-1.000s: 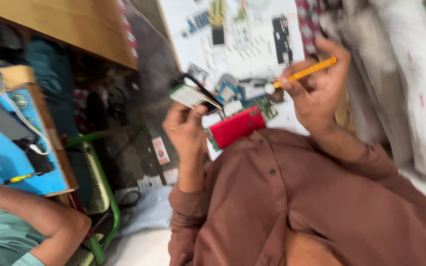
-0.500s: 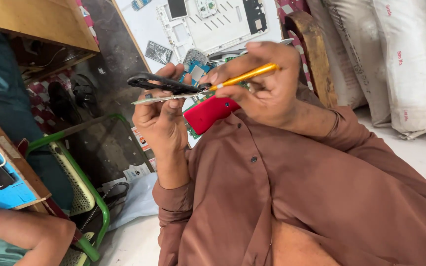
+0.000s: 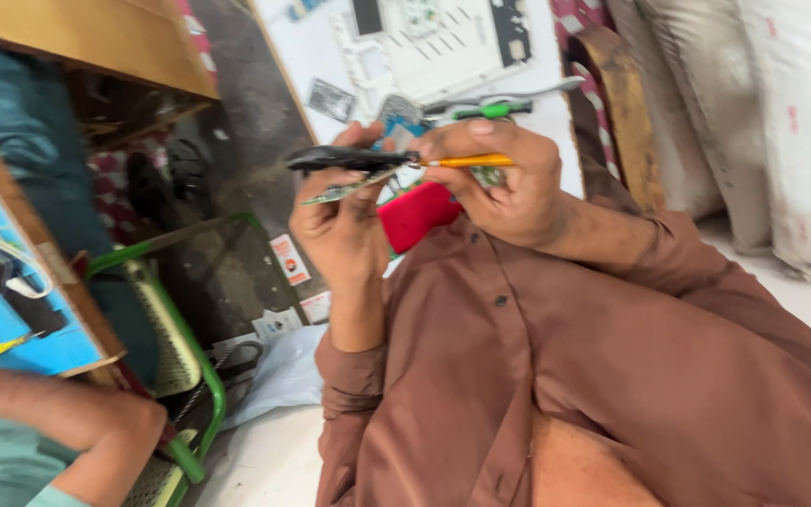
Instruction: The person disassembles a small electronic device, likely a mobile phone, using pliers and a screwdriver. They remove the casing, separate the internal components including the circuit board, and manipulate connectors and screws while working at a cluttered bench.
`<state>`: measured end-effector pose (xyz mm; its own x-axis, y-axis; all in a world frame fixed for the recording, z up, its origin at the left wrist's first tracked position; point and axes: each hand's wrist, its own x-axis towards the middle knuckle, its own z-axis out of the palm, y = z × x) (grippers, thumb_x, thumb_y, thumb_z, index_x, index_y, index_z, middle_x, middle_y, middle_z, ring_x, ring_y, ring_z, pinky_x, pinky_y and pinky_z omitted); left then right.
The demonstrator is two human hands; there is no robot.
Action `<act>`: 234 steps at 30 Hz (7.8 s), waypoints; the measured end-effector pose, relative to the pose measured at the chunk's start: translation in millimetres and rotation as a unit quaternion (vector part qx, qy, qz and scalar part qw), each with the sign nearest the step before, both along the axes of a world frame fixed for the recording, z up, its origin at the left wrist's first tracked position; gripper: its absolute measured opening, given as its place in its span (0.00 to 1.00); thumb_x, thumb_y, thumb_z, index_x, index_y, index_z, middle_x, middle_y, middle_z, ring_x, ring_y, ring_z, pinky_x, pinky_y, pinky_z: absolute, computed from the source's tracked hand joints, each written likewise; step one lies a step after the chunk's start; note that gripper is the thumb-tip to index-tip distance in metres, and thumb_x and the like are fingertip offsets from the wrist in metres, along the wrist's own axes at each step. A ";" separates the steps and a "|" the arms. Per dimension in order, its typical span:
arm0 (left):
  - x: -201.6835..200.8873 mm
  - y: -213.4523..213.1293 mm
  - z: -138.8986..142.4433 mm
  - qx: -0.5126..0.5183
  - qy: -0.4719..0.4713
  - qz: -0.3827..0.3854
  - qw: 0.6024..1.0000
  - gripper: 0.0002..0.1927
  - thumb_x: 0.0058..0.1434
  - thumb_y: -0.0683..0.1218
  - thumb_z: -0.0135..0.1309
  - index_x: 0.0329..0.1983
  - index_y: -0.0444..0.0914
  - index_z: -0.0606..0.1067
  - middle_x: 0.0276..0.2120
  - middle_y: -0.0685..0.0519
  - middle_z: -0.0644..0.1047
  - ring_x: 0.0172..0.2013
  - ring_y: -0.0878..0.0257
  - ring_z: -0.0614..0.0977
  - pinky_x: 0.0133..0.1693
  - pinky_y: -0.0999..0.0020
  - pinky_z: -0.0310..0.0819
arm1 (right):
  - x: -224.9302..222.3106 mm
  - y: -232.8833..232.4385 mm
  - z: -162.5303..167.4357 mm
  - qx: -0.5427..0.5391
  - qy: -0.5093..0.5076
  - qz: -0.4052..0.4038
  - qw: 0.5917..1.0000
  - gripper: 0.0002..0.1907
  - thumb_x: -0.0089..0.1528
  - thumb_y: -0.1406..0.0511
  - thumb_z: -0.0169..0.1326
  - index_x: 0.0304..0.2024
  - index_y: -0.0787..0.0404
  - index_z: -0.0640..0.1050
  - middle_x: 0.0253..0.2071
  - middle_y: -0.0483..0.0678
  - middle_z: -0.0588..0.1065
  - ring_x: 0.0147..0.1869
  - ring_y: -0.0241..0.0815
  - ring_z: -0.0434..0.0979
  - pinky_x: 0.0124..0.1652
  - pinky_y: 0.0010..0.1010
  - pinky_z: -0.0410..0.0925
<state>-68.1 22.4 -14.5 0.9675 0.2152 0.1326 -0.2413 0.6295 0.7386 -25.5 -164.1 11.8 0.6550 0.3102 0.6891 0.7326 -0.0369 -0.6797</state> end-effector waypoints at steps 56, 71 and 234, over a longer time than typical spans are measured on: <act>-3.4 -6.1 -5.4 -0.090 0.190 0.025 0.977 0.10 0.71 0.35 0.52 0.54 0.30 0.76 0.53 0.46 0.79 0.51 0.54 0.83 0.54 0.54 0.84 | -3.1 -8.2 -5.7 0.081 0.080 0.017 0.993 0.21 0.74 0.77 0.45 0.60 0.58 0.52 0.54 0.63 0.74 0.62 0.60 0.80 0.62 0.48 0.75; -11.6 -20.6 -10.2 -0.064 0.145 0.057 0.986 0.15 0.69 0.32 0.55 0.58 0.27 0.75 0.56 0.40 0.78 0.55 0.49 0.82 0.60 0.49 0.80 | 3.0 -13.9 -11.7 -0.004 -0.067 0.006 0.998 0.23 0.71 0.79 0.49 0.61 0.59 0.56 0.59 0.60 0.73 0.66 0.65 0.76 0.54 0.46 0.76; -2.1 1.6 -56.6 0.095 0.159 0.012 0.983 0.18 0.66 0.30 0.56 0.50 0.37 0.63 0.41 0.53 0.77 0.41 0.70 0.80 0.45 0.79 0.73 | 32.4 -100.4 -44.6 0.337 0.439 -0.046 0.832 0.27 0.75 0.53 0.41 0.48 0.72 0.79 0.40 0.50 0.74 0.41 0.39 0.75 0.47 0.33 0.73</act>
<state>-70.2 23.9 -71.1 0.9615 0.2390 -0.1355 0.0077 0.4695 0.8829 6.8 -264.5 -32.8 0.9971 -0.0324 -0.0694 -0.0409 0.5414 -0.8398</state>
